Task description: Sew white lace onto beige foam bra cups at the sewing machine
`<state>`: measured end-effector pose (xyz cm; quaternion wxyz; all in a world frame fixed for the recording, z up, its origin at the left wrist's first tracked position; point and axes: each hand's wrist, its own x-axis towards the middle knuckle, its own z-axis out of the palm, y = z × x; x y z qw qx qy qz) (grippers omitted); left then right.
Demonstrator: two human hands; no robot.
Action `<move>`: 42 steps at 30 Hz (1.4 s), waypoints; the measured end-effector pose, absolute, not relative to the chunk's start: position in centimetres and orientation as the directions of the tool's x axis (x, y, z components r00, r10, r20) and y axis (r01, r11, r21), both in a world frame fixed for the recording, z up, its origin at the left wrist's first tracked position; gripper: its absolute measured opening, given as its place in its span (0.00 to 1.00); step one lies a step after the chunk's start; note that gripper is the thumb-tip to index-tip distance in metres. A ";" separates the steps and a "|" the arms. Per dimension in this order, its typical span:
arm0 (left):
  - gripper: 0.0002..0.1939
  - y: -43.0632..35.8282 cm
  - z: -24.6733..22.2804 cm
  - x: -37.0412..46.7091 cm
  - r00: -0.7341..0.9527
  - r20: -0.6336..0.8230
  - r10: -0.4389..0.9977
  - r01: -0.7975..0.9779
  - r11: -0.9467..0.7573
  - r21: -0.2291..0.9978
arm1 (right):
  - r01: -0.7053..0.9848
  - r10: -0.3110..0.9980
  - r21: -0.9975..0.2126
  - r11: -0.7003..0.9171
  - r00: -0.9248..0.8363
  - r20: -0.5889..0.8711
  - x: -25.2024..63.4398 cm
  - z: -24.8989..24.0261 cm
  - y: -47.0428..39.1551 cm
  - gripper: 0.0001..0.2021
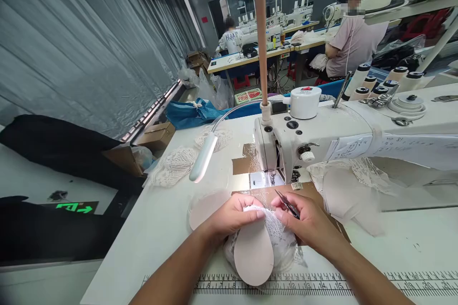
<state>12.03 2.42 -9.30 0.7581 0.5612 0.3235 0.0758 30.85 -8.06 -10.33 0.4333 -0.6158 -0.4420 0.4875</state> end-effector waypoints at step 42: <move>0.19 3.0 -9.7 11.8 0.748 -0.416 0.517 0.210 0.410 0.887 | 0.843 0.912 -0.480 0.242 -0.029 0.409 31.2 -11.7 -8.8 0.19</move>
